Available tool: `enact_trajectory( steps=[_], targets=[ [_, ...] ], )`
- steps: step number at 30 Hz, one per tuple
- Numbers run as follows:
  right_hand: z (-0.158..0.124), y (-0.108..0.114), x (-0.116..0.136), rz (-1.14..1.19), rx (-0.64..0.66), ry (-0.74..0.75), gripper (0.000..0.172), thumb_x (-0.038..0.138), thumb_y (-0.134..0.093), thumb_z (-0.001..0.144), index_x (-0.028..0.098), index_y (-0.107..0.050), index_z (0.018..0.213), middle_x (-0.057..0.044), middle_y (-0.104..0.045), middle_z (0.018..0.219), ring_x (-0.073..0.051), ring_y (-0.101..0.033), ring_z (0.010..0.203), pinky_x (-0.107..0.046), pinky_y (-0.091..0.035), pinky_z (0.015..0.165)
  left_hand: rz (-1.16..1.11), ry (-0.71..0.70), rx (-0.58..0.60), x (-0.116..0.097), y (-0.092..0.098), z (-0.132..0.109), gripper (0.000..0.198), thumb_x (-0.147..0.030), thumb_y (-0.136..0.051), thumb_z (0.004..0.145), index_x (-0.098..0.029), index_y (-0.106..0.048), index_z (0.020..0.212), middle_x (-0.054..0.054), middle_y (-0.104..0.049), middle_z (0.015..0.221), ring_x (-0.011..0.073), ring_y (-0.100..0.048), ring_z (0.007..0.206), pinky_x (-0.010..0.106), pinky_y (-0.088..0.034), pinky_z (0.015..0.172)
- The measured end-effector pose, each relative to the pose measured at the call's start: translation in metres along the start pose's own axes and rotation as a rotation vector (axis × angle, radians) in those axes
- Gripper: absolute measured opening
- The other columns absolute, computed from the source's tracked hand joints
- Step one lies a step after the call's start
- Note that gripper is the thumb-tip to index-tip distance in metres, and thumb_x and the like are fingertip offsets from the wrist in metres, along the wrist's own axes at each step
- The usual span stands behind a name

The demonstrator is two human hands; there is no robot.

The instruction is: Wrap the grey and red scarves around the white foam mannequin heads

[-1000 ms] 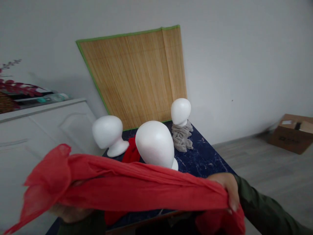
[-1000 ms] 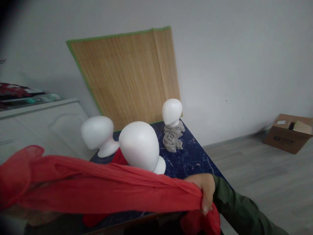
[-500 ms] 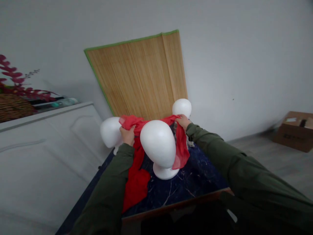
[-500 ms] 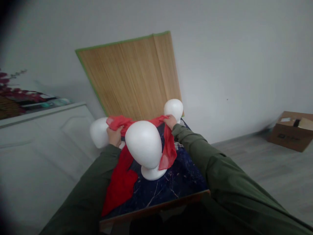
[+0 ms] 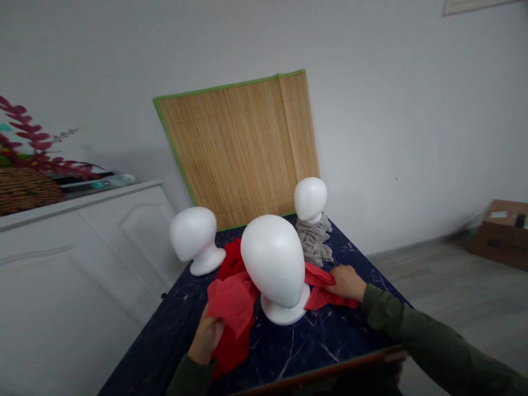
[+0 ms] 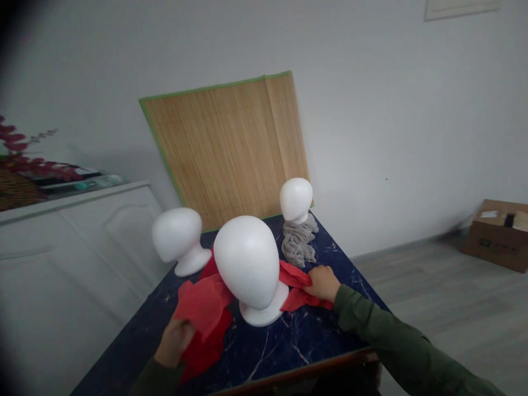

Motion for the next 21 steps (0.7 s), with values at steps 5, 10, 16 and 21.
enact_trajectory(
  steps=[5,10,16,21],
  targets=[
    [-0.02,-0.016,0.024,0.554,0.183,-0.025,0.035,0.045,-0.051,0.075,0.014,-0.063,0.084,-0.01,-0.065,0.082,-0.024,-0.06,0.079,-0.039,-0.043,0.076,0.072,0.156,0.122,0.026,-0.014,-0.013,0.04,-0.039,-0.067,0.062,-0.02,-0.063,0.097,0.008,-0.062,0.108,0.0268,-0.044,0.117,0.037,-0.032,0.102],
    [-0.048,-0.059,0.076,1.554,0.447,-0.229,0.037,0.031,-0.065,0.065,0.015,-0.06,0.098,-0.007,-0.067,0.087,-0.02,-0.062,0.081,-0.039,-0.043,0.085,-0.096,0.357,0.154,0.043,-0.048,-0.022,0.028,-0.039,-0.057,0.069,-0.014,-0.066,0.079,0.01,-0.068,0.09,0.0298,-0.053,0.106,0.043,-0.04,0.094],
    [-0.058,-0.086,0.1,1.502,0.485,-0.081,0.041,0.013,-0.065,0.057,0.014,-0.062,0.097,-0.005,-0.067,0.09,-0.022,-0.061,0.086,-0.039,-0.044,0.084,-0.068,0.279,0.193,0.041,-0.076,-0.032,0.025,-0.017,-0.068,0.061,-0.02,-0.064,0.086,0.003,-0.067,0.094,0.0279,-0.054,0.105,0.039,-0.043,0.091],
    [-0.053,-0.093,0.096,1.435,0.431,-0.102,0.036,0.015,-0.062,0.06,0.015,-0.062,0.097,-0.003,-0.067,0.091,-0.022,-0.06,0.087,-0.038,-0.044,0.084,0.027,0.281,0.182,0.044,-0.054,-0.024,0.039,-0.012,-0.073,0.051,-0.022,-0.065,0.088,0.005,-0.065,0.1,0.0311,-0.053,0.104,0.044,-0.042,0.092]
  ],
)
Point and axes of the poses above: each hand's wrist, its own z-axis towards the middle knuckle, its own y-axis out of the back of the hand, x = y × z, the point moved 7 cm from there along z, towards the middle knuckle
